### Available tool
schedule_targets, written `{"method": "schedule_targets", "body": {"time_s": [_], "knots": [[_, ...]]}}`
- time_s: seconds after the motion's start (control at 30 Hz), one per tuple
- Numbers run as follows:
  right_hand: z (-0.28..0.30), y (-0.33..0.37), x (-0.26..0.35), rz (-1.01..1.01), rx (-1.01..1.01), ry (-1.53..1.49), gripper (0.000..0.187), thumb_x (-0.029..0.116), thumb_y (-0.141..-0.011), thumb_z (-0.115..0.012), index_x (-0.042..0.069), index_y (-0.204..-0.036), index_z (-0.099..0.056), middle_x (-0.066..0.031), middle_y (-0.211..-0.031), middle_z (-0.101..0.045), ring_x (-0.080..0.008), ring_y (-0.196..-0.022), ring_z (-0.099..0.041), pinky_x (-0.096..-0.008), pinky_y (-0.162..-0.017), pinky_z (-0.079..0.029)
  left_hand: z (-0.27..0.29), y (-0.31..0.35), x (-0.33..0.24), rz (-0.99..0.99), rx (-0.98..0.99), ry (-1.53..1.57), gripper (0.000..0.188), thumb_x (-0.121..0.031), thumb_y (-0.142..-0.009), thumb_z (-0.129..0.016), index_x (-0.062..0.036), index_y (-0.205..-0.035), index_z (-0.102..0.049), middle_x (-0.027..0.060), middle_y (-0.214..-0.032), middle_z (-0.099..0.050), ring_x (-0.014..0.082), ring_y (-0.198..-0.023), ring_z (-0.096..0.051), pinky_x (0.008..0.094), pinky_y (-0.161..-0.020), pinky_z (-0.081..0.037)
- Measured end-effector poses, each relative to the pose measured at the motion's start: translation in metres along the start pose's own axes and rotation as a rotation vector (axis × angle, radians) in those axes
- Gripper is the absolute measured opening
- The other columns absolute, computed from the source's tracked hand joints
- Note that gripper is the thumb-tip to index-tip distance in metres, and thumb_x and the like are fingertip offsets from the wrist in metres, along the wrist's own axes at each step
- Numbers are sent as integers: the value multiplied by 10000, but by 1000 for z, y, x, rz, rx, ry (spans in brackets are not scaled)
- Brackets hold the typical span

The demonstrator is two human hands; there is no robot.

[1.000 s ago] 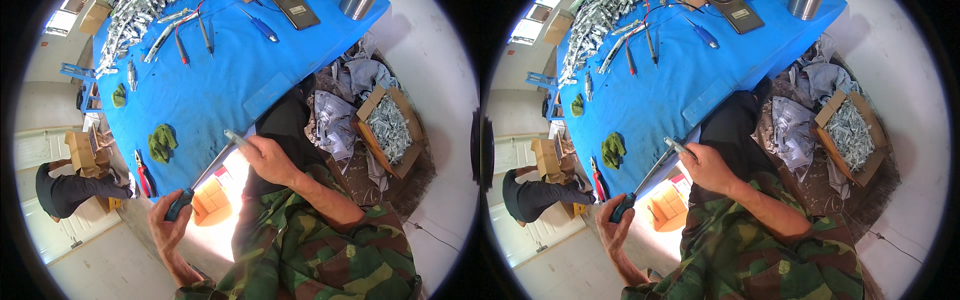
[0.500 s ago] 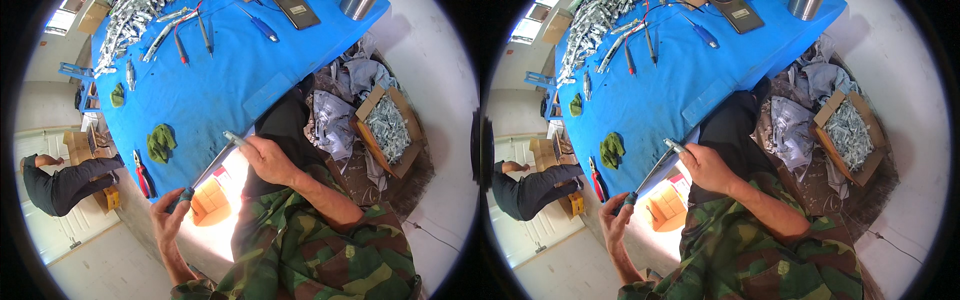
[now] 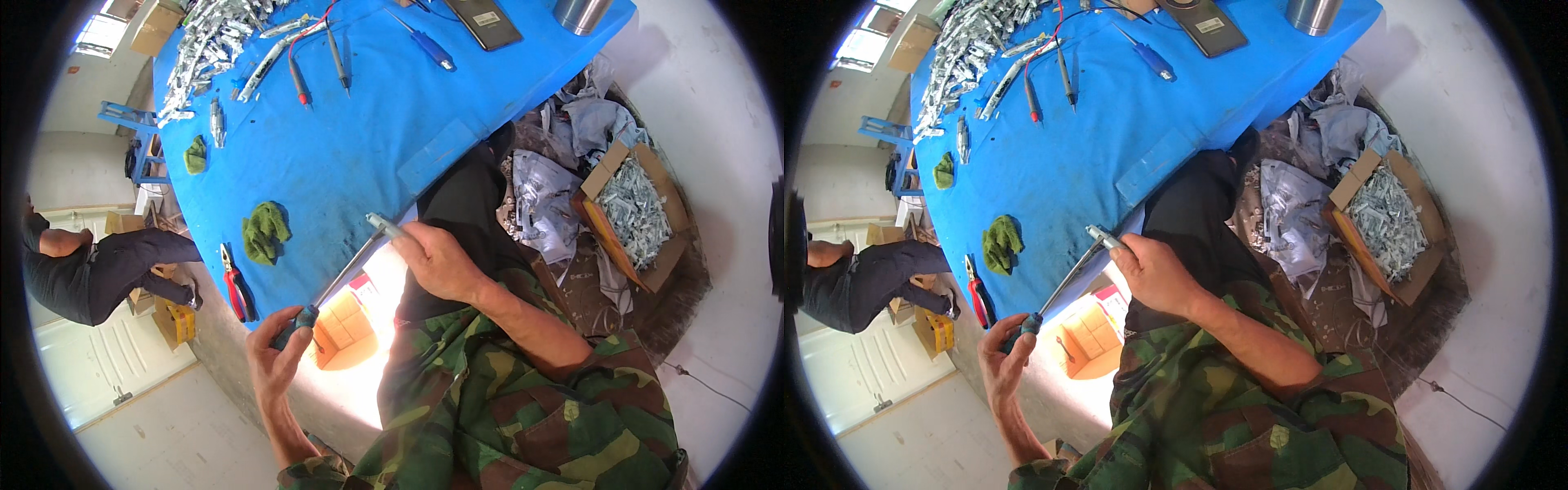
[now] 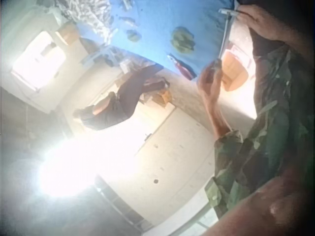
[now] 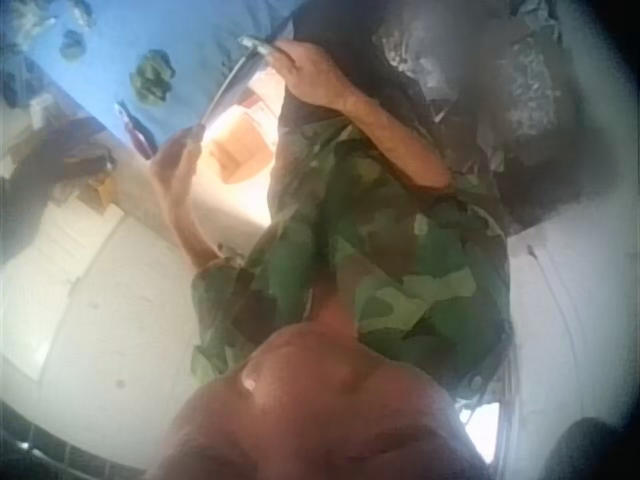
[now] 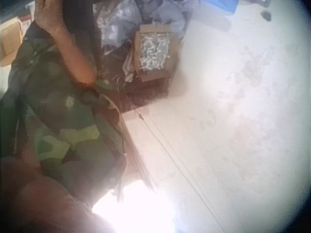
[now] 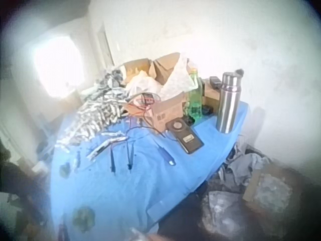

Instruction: The person wipes and cleans an electronic component using a cloth and then uses a screwdriver to secure parts of it by hand.

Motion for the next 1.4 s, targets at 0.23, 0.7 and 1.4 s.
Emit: {"method": "schedule_targets", "body": {"time_s": [0.23, 0.7, 1.4], "knots": [[-1, -1, 0, -40, 20, -12, 300, 211, -1064, -612, -27, -887, -566, -205, -670, -539, -295, -572, -468, -442, -569, -415, -1, 7, -16, -49, -29, -122, 347, -149, -909, -839, 17, -1202, -755, 35, -850, -731, 79, -714, -630, 235, -609, -472], [0, -2, -1, -63, 27, -10, 303, 216, -1052, -626, -28, -883, -567, -194, -648, -526, -262, -557, -482, -442, -557, -407, 4, 7, -13, -29, -17, -116, 377, -159, -883, -856, 14, -1200, -747, 42, -877, -741, 83, -719, -632, 244, -633, -502], [6, -3, 11, -122, 90, 75, 267, 182, -1059, -587, -43, -918, -568, -251, -729, -561, -347, -641, -527, -452, -609, -448, -9, 10, -68, -67, 58, -299, 340, -38, -911, -752, 55, -1237, -736, 147, -897, -790, 182, -780, -753, 304, -721, -582]]}}
Point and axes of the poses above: each hand's wrist, its own y-axis away from the middle knuckle, its own z-axis out of the back of the hand, x = y × z, the point moved 4 cm from there along -y, towards the middle knuckle
